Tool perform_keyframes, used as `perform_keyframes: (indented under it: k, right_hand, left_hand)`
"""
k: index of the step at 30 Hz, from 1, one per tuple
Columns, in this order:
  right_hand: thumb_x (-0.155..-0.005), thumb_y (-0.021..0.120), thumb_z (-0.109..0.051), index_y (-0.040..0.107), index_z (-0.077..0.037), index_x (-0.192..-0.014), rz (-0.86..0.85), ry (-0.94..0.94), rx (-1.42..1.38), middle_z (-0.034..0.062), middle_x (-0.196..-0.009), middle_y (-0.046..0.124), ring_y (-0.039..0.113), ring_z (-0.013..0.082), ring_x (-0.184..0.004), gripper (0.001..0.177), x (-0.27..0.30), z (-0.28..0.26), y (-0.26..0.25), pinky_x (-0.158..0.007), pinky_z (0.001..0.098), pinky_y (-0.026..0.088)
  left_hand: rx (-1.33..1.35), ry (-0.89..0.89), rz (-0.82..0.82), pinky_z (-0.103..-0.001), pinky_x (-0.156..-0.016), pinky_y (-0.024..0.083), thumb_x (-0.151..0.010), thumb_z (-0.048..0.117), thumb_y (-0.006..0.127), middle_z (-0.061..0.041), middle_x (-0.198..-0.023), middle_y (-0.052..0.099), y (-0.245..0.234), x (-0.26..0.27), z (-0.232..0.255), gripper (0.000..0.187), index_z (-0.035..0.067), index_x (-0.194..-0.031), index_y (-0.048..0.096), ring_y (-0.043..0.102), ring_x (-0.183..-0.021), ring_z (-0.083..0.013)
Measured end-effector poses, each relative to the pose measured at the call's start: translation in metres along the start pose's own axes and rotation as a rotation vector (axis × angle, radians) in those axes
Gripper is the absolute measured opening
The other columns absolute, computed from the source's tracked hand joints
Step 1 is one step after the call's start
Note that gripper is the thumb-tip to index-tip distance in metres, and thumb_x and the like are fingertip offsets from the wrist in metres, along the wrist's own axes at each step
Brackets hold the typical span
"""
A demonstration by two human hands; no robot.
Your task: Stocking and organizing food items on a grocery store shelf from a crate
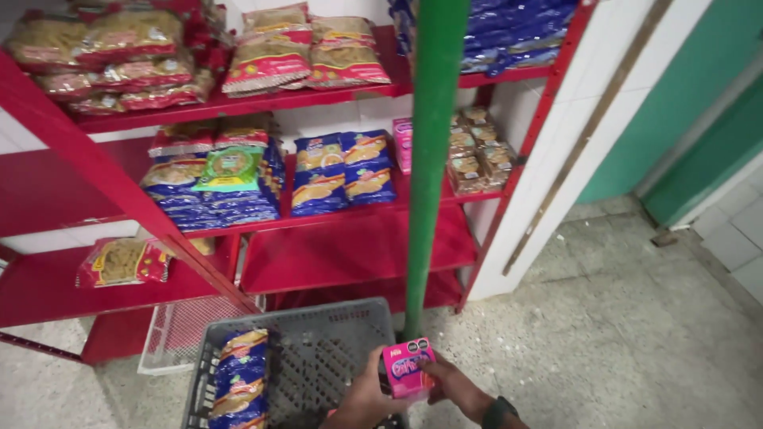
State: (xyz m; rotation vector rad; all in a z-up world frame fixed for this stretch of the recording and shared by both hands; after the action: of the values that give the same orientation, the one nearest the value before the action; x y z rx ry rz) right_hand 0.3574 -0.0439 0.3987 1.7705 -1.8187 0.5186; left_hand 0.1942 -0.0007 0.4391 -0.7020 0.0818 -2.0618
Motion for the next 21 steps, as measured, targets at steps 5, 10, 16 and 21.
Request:
perform_keyframes:
  k: [5,10,16,21]
  right_hand:
    - [-0.092,0.059,-0.041,0.066,-0.016,-0.131,0.071,0.021,-0.034,0.0109,-0.093,0.076,0.062,0.02,-0.069,0.047,0.009,-0.006,-0.043,-0.061,0.0296,0.05]
    - [-0.093,0.057,-0.04,0.062,-0.016,-0.134,0.047,-0.018,-0.062,0.0114,-0.095,0.075,0.061,0.0204,-0.067,0.047,0.003,-0.003,-0.095,-0.061,0.03,0.05]
    - [-0.093,0.054,-0.044,0.067,-0.018,-0.123,0.041,-0.136,-0.035,0.0059,-0.101,0.073,0.065,0.017,-0.084,0.041,0.007,-0.017,-0.151,-0.071,0.0351,0.055]
    - [-0.087,0.073,-0.047,0.05,-0.01,-0.152,0.108,-0.17,-0.094,0.0215,-0.128,0.058,0.067,0.0261,-0.073,0.078,-0.003,-0.032,-0.192,-0.069,0.04,0.062]
  left_hand:
    - [-0.101,-0.024,0.052,-0.025,-0.092,0.058,-0.059,0.054,0.094,0.009,-0.117,0.079,0.032,-0.006,0.021,0.109,0.034,-0.149,0.036,0.077,-0.103,-0.0071]
    - [-0.058,-0.078,-0.072,-0.028,-0.092,0.061,-0.067,0.028,0.092,0.0,-0.129,0.077,0.07,-0.016,0.053,0.133,0.035,-0.164,0.0,0.078,-0.104,-0.0144]
    - [-0.072,0.239,0.061,-0.034,-0.089,0.055,-0.067,0.046,0.09,-0.004,-0.129,0.073,0.106,-0.038,0.099,0.112,0.028,-0.158,0.028,0.074,-0.112,-0.0204]
    - [-0.129,0.121,0.117,-0.053,-0.118,0.043,-0.067,0.04,0.092,-0.016,-0.154,0.05,0.124,-0.038,0.144,0.111,0.036,-0.158,0.029,0.051,-0.139,-0.0416]
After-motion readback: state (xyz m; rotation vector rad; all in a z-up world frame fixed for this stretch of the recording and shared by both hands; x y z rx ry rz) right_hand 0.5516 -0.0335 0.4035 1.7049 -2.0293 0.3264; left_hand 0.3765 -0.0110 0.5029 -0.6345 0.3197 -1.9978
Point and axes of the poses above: each hand's wrist, its own x-axis away from the middle knuckle, its own y-axis out of the palm, z = x × y, the point moved 9 cm from there along -x, towards the middle knuckle
